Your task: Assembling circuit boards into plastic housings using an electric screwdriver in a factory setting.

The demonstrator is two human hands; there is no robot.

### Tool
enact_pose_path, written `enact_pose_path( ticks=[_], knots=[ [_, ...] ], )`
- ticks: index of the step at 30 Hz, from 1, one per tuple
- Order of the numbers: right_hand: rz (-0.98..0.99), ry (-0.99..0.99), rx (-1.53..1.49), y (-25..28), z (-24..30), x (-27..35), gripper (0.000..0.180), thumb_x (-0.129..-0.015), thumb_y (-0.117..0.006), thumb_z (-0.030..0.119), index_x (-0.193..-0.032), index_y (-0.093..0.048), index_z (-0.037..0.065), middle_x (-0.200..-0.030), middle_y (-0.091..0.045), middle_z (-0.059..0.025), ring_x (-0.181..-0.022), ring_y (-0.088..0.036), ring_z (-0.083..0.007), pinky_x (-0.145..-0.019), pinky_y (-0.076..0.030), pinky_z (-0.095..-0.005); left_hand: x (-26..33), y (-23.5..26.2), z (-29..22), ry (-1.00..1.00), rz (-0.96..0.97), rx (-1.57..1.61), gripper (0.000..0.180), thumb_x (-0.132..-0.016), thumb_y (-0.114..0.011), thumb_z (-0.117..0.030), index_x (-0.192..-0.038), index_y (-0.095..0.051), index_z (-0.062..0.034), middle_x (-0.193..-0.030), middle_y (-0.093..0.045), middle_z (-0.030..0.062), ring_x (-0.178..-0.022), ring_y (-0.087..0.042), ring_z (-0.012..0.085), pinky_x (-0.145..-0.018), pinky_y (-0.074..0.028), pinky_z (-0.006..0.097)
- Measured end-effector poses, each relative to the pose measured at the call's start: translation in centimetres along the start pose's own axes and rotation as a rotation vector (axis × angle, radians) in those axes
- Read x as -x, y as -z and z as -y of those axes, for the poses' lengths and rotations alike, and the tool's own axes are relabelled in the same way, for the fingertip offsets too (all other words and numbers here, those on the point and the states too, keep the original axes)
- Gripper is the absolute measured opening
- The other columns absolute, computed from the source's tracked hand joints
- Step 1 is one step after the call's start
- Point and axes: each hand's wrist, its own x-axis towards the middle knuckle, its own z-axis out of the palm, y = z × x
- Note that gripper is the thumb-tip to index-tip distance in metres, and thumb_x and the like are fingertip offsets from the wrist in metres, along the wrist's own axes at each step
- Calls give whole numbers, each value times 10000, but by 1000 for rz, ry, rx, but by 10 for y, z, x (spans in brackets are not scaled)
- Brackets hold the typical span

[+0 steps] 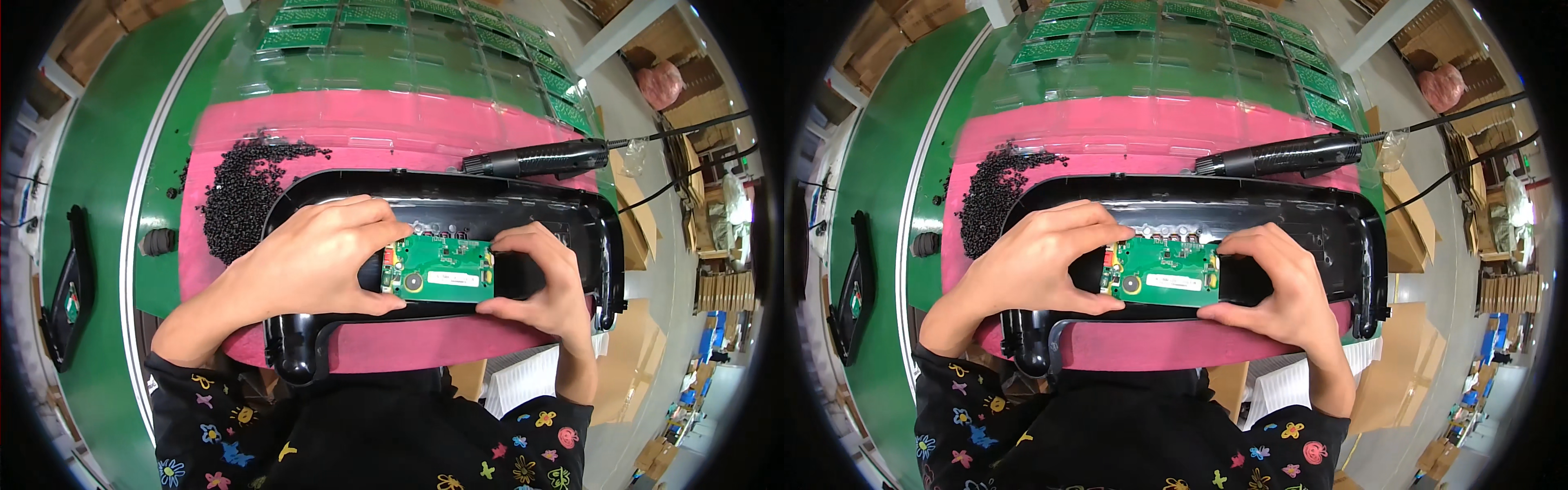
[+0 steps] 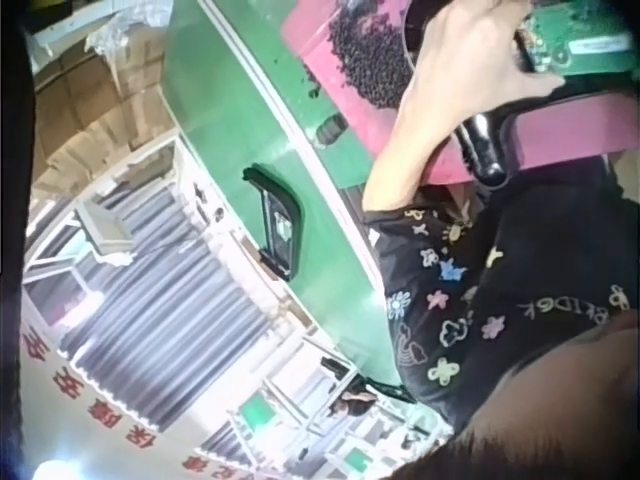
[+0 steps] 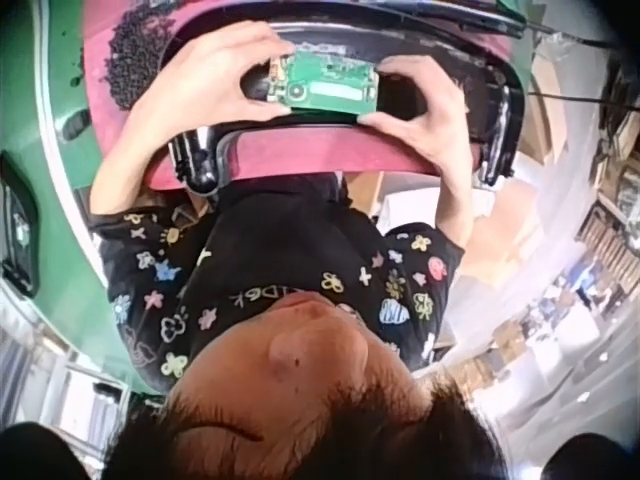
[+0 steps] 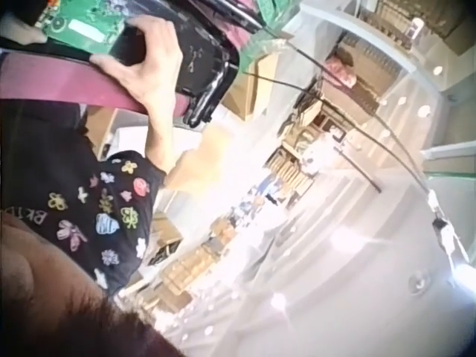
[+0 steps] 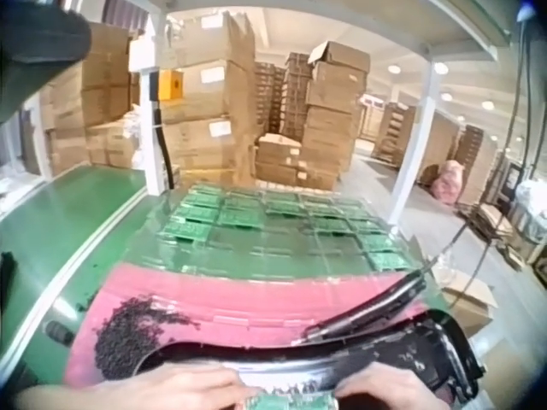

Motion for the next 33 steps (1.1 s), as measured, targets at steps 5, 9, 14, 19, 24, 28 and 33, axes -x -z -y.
enact_pose_path(
  ticks=[5, 9, 14, 19, 24, 28, 33],
  knots=[
    [-68, -14, 44, -11, -18, -6, 542, -594, -904, 169, -1045, -643, 22, -1043, -665, -124, -962, -619, -322, -866, -502, -394, -9, -6, 3, 69, -4, -122, 590, -639, -870, -230, -1123, -632, 11, -1029, -624, 111, -964, -632, 301, -806, -547, 383],
    [-69, -51, 55, -17, -18, -7, 548, -615, -885, 147, -1088, -637, 23, -1118, -628, -131, -1044, -578, -322, -906, -477, -396, -8, -7, 3, 98, 13, -182, 599, -642, -871, -219, -1127, -592, -6, -1100, -581, 108, -997, -620, 306, -815, -540, 388],
    [-50, -73, 80, -19, -17, -6, 555, -627, -877, 141, -1110, -631, 22, -1149, -599, -128, -1049, -562, -327, -915, -471, -398, -8, -9, 3, 121, 27, -160, 600, -638, -877, -206, -1127, -586, -15, -1125, -562, 105, -1006, -617, 308, -812, -539, 390],
    [-34, -96, 97, -17, -15, -7, 560, -631, -874, 140, -1121, -628, 23, -1167, -587, -127, -1054, -552, -326, -918, -470, -400, -8, -9, 3, 111, 19, -161, 597, -634, -878, -190, -1124, -586, -15, -1116, -561, 108, -1010, -616, 309, -805, -540, 385],
    [-30, -98, 99, -18, -16, -7, 559, -634, -871, 138, -1124, -627, 25, -1162, -584, -126, -1055, -550, -324, -915, -471, -399, -8, -10, 4, 90, -11, -166, 602, -619, -882, -173, -1119, -587, -11, -1104, -559, 107, -984, -613, 304, -788, -537, 386],
    [-28, -104, 92, -18, -16, -8, 557, -635, -869, 135, -1125, -626, 26, -1159, -583, -125, -1052, -550, -323, -914, -472, -398, -8, -10, 5, 82, -30, -161, 609, -609, -884, -168, -1116, -586, -10, -1094, -557, 104, -963, -610, 300, -781, -535, 386],
    [-26, -105, 82, -17, -16, -8, 561, -628, -870, 134, -1122, -625, 28, -1155, -582, -120, -1049, -549, -321, -913, -470, -398, -9, -9, 5, 79, -33, -159, 614, -598, -883, -167, -1112, -587, -10, -1084, -553, 102, -940, -603, 295, -775, -531, 384]
  ],
)
